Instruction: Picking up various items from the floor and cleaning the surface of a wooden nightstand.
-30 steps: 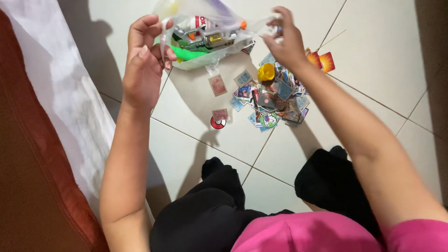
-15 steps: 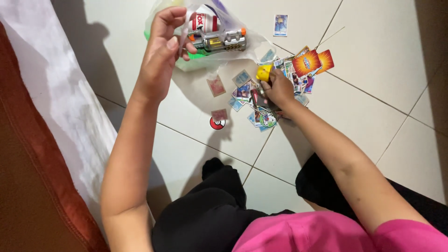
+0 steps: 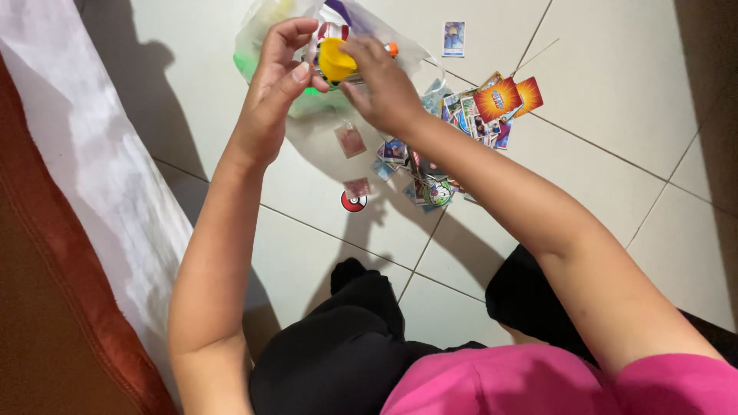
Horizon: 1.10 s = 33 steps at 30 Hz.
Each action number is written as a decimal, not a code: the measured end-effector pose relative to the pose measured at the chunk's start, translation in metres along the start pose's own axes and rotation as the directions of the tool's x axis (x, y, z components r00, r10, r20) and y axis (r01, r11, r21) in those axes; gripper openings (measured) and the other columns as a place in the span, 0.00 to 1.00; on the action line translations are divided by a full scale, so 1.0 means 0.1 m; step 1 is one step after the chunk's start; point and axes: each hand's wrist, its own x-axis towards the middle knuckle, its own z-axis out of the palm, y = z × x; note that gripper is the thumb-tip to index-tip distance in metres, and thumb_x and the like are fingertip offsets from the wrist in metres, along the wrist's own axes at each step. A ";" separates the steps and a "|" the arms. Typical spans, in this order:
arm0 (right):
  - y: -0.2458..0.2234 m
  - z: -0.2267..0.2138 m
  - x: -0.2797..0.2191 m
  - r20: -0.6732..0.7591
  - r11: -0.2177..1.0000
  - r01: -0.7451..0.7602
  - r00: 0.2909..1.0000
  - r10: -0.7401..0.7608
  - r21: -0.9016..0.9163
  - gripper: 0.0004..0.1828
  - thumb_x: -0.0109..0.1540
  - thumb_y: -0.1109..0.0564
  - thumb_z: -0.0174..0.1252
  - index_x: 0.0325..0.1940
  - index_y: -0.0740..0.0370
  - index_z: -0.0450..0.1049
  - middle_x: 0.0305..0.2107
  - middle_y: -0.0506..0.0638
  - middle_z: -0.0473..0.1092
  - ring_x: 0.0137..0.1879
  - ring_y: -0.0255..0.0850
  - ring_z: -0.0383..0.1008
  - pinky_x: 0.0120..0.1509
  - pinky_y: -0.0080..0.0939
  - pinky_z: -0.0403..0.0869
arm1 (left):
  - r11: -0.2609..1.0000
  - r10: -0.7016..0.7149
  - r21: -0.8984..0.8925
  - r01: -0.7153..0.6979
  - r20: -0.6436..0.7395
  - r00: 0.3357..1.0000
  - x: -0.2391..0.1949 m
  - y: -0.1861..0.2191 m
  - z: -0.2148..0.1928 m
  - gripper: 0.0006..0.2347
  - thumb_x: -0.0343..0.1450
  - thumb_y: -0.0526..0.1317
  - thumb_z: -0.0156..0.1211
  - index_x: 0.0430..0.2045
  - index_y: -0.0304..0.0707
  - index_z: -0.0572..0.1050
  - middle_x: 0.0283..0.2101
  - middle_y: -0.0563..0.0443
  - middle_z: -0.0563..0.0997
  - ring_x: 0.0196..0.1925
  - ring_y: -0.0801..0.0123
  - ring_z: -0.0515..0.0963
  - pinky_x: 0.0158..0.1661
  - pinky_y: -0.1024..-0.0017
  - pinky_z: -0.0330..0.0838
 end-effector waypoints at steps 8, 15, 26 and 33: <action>0.29 1.06 -1.12 0.177 0.896 0.402 0.911 -0.371 -0.189 0.26 0.55 0.52 0.62 0.57 0.56 0.73 0.67 0.73 0.54 0.74 0.73 0.50 0.71 0.64 0.62 | 0.998 0.025 -0.061 -0.027 -0.034 0.999 -0.03 0.01 -0.06 0.29 0.77 0.54 0.56 0.70 0.36 0.60 0.69 0.43 0.65 0.60 0.68 0.71 0.60 0.70 0.68; 0.47 1.74 -1.50 0.647 0.741 0.596 0.703 -0.296 -0.309 0.30 0.56 0.46 0.56 0.63 0.48 0.73 0.71 0.59 0.50 0.79 0.56 0.42 0.77 0.70 0.46 | 1.000 0.004 -0.003 -0.004 -0.048 0.999 -0.13 0.03 -0.09 0.30 0.77 0.54 0.56 0.70 0.36 0.59 0.69 0.42 0.65 0.62 0.69 0.70 0.63 0.69 0.67; 2.17 0.72 -1.55 0.194 0.789 -0.023 0.965 0.179 -0.614 0.24 0.61 0.50 0.56 0.62 0.51 0.73 0.66 0.56 0.63 0.75 0.55 0.55 0.77 0.66 0.49 | 0.999 -0.021 -0.035 0.019 -0.069 0.997 -0.22 -0.02 -0.22 0.31 0.76 0.54 0.60 0.68 0.36 0.60 0.71 0.42 0.64 0.55 0.67 0.73 0.68 0.63 0.65; 2.09 0.48 -1.16 -0.011 0.858 0.020 0.999 -0.030 -0.512 0.28 0.59 0.53 0.62 0.64 0.58 0.73 0.62 0.59 0.63 0.70 0.59 0.58 0.71 0.66 0.60 | 0.999 -0.001 -0.045 -0.003 -0.097 0.995 -0.20 -0.02 -0.24 0.30 0.75 0.56 0.60 0.66 0.35 0.61 0.65 0.46 0.66 0.53 0.69 0.71 0.64 0.66 0.63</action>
